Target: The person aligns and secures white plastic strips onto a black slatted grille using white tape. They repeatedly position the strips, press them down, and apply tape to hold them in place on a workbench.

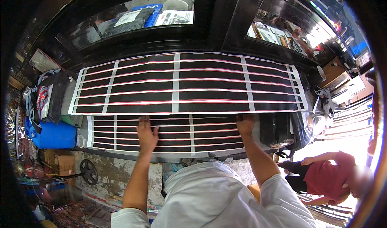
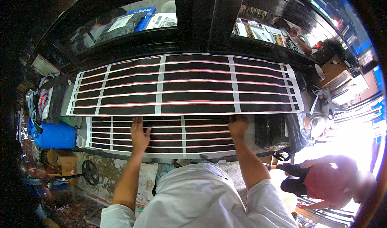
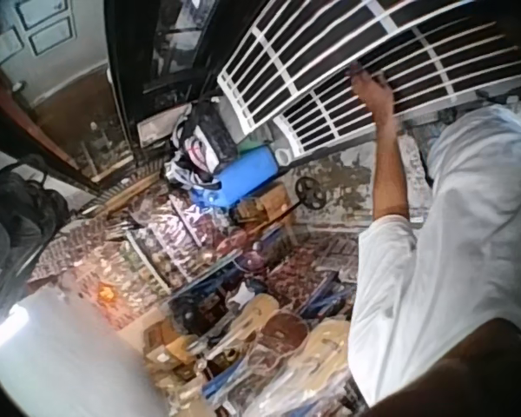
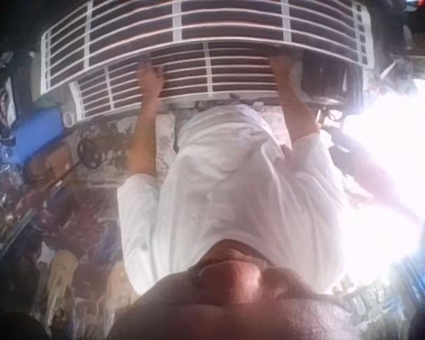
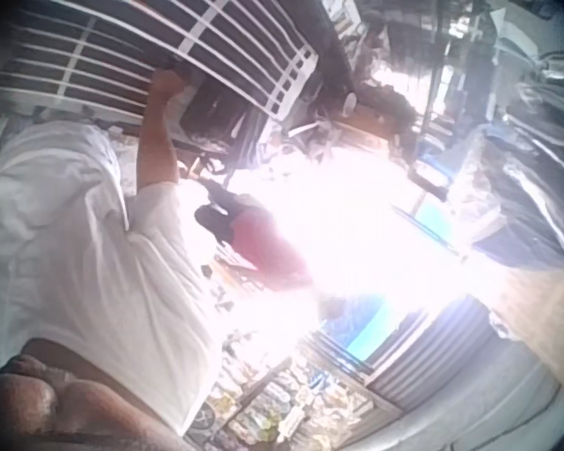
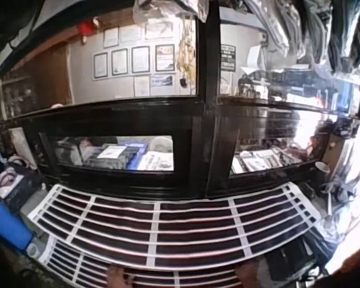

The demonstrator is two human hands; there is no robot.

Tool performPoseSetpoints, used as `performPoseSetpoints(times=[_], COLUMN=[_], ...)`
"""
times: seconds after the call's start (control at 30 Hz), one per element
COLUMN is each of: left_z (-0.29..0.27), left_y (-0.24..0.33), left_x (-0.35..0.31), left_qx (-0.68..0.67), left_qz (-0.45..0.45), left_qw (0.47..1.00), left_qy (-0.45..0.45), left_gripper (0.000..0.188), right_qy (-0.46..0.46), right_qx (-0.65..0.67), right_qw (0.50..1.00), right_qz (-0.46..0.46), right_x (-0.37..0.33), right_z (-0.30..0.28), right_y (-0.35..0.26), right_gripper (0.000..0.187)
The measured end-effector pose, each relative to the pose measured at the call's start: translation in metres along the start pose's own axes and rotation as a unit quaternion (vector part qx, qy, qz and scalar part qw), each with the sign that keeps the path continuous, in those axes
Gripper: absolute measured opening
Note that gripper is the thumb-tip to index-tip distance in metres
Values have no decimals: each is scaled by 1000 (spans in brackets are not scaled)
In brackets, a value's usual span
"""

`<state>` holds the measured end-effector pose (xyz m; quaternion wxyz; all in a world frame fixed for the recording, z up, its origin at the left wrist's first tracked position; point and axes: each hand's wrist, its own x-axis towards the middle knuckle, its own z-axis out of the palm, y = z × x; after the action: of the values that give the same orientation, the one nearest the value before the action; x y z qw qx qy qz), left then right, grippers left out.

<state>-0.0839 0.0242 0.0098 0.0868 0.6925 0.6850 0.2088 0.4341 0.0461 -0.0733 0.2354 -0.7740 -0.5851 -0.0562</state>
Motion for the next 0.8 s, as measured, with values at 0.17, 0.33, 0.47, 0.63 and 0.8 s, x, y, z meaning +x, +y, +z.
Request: performPoseSetpoints(times=[0.17,0.33,0.47,0.63,0.8], left_z=[-28,-23,-40,-35,-34], left_y=[-48,-23,-32,-34,-37], left_x=[21,36,24,24,23], left_qx=[73,80,93,95,94], left_qz=[-105,-128,-149,-142,-140], left_qw=[973,964,958,959,956], left_qy=[-191,-218,-229,-227,-241], left_gripper=[83,82,80,83,83], right_qy=[-10,-51,-189,-238,-265], right_qx=[-31,-132,-114,-85,-134], right_qw=[999,990,969,952,951], right_qz=[13,9,114,174,85], right_x=[9,27,40,52,51], right_z=[9,33,2,-10,-1], right_y=[-20,33,-12,-14,11], right_gripper=[35,37,58,58,57])
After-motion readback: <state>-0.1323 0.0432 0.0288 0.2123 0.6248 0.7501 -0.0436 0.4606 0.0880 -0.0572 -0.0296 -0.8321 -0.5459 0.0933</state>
